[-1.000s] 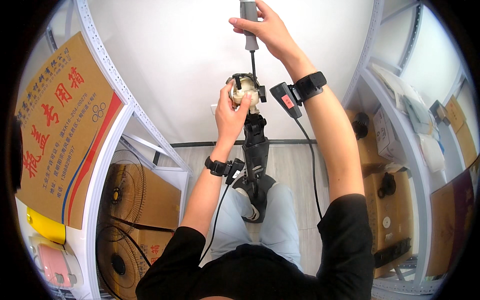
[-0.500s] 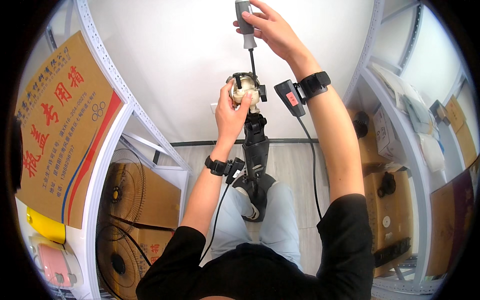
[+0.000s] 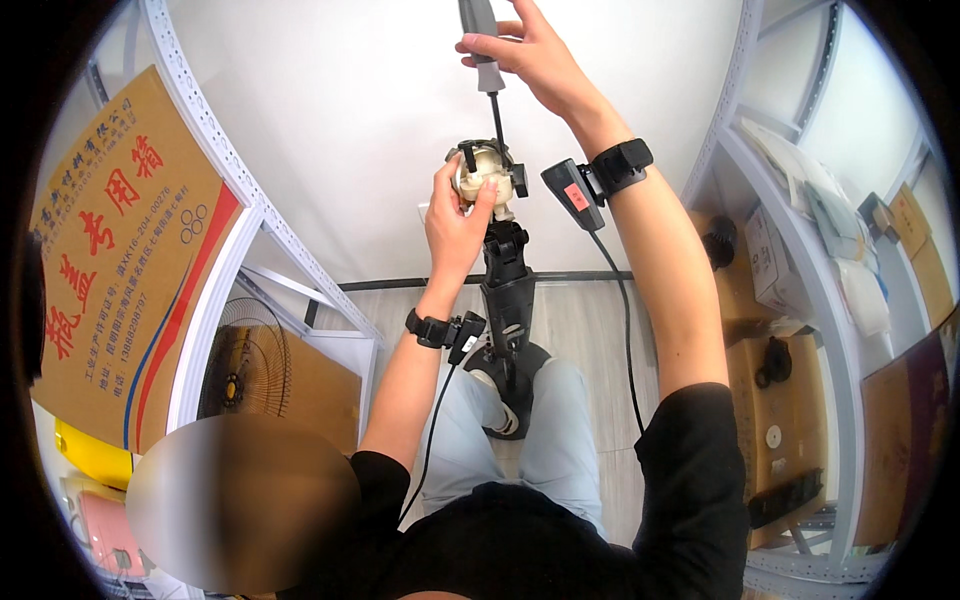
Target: The person uses a screwdriver to loosen and remove screws from a mechanical part mounted on a stand. They detach a white plastic component, inspect it, and continue adjusting the assembly with the screwdriver.
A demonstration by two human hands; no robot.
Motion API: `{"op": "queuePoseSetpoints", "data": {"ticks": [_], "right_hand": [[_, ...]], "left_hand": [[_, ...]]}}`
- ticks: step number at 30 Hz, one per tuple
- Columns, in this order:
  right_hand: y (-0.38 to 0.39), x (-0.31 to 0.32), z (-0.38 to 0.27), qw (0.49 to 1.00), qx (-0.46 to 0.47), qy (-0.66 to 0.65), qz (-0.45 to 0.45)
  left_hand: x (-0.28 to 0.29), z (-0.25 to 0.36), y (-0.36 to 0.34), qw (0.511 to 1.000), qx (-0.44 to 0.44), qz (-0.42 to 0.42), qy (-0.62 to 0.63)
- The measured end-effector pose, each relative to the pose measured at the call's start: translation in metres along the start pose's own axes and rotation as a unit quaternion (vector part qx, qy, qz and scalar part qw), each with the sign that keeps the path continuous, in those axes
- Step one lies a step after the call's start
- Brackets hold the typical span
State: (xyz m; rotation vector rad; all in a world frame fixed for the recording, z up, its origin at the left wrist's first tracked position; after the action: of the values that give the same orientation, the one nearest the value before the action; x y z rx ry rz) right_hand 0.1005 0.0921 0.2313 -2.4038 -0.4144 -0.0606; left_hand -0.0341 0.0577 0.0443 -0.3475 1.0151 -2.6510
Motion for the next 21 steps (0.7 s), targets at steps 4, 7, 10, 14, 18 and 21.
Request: {"op": "queuePoseSetpoints", "data": {"ticks": [4, 7, 10, 14, 18, 21], "right_hand": [[-0.006, 0.012, 0.011, 1.0, 0.011, -0.025, 0.002], [0.008, -0.006, -0.016, 0.994, 0.018, 0.088, 0.058], [0.005, -0.002, -0.015, 0.991, 0.001, 0.124, 0.045], [-0.001, 0.012, 0.005, 0.998, -0.006, 0.033, 0.047], [-0.004, 0.014, 0.009, 0.999, 0.001, -0.001, 0.042], [-0.004, 0.02, 0.014, 0.999, 0.003, -0.014, 0.05]], "left_hand": [[-0.003, 0.002, 0.0, 0.999, -0.03, 0.009, -0.017], [0.003, 0.001, 0.0, 0.999, -0.033, 0.01, -0.038], [0.003, 0.004, -0.001, 0.998, -0.02, 0.002, -0.057], [0.011, 0.024, 0.005, 0.994, 0.002, 0.022, -0.109], [0.024, 0.044, -0.01, 0.975, -0.139, 0.085, -0.151], [0.025, 0.06, -0.025, 0.961, -0.169, 0.065, -0.209]]}}
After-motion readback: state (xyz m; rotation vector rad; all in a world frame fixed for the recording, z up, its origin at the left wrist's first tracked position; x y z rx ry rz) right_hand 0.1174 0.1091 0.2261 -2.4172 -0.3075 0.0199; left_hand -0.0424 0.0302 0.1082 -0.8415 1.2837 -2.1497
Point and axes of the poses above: each hand's wrist, its own y-axis away from the middle knuckle, its own x-axis out of the back of the hand, z = x × y, the point moved 6 cm from there along -y, towards the middle knuckle, and after that the axes turned 4 degrees about -y, right-handed, at the moved point
